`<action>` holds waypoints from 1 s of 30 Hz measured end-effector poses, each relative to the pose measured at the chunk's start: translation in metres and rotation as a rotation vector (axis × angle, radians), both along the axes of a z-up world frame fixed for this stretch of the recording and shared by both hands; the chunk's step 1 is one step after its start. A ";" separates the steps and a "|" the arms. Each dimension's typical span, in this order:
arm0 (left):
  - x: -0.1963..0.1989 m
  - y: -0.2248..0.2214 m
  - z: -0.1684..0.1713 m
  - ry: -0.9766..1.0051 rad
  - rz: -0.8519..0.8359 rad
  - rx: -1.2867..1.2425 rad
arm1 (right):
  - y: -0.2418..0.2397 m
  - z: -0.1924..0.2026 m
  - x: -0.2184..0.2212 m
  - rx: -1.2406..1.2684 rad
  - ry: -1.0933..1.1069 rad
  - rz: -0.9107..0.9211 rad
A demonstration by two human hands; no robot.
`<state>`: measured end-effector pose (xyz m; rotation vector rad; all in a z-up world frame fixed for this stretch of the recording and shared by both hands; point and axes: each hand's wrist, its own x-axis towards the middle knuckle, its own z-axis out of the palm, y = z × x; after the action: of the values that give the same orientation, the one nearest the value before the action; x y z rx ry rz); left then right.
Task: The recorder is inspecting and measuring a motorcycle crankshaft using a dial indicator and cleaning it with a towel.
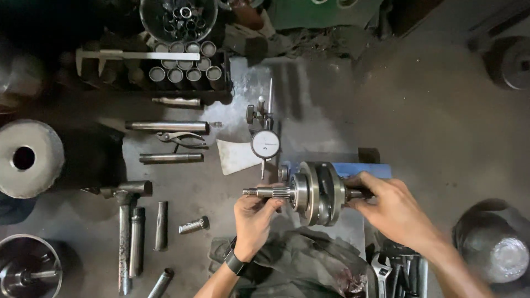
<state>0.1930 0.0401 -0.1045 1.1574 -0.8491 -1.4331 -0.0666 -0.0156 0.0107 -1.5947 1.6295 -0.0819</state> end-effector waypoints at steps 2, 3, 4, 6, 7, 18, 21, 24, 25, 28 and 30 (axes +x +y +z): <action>-0.002 0.002 -0.018 0.021 0.022 0.079 | 0.002 -0.021 -0.003 -0.015 -0.010 -0.011; -0.004 0.003 -0.025 0.009 0.034 0.076 | 0.003 -0.031 -0.006 -0.056 -0.039 -0.001; -0.005 0.004 -0.031 -0.003 0.045 0.073 | 0.005 -0.041 -0.008 -0.096 -0.067 0.009; -0.005 0.004 -0.039 -0.028 0.052 0.130 | 0.003 -0.050 -0.009 -0.107 -0.108 0.003; -0.005 0.004 -0.042 -0.054 0.058 0.181 | 0.003 -0.054 -0.009 -0.123 -0.149 -0.003; -0.006 0.004 -0.067 -0.055 0.054 0.159 | -0.007 -0.064 -0.006 -0.082 -0.134 -0.003; -0.007 0.003 -0.073 -0.049 0.055 0.157 | -0.007 -0.066 -0.007 -0.077 -0.162 -0.021; -0.005 0.007 -0.091 -0.038 0.050 0.175 | -0.009 -0.062 -0.007 -0.095 -0.175 -0.010; -0.005 0.010 -0.098 -0.024 0.046 0.202 | -0.011 -0.058 -0.008 -0.120 -0.177 0.015; -0.011 0.003 -0.058 0.049 0.047 -0.053 | -0.011 -0.059 -0.021 -0.158 -0.212 -0.023; -0.019 0.008 -0.067 0.092 0.048 -0.037 | 0.004 -0.104 -0.054 -0.097 -0.265 -0.151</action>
<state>0.1739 0.0483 -0.1710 1.0697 -0.7754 -1.4147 -0.1206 -0.0118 -0.0934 -1.4603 1.5524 -0.4393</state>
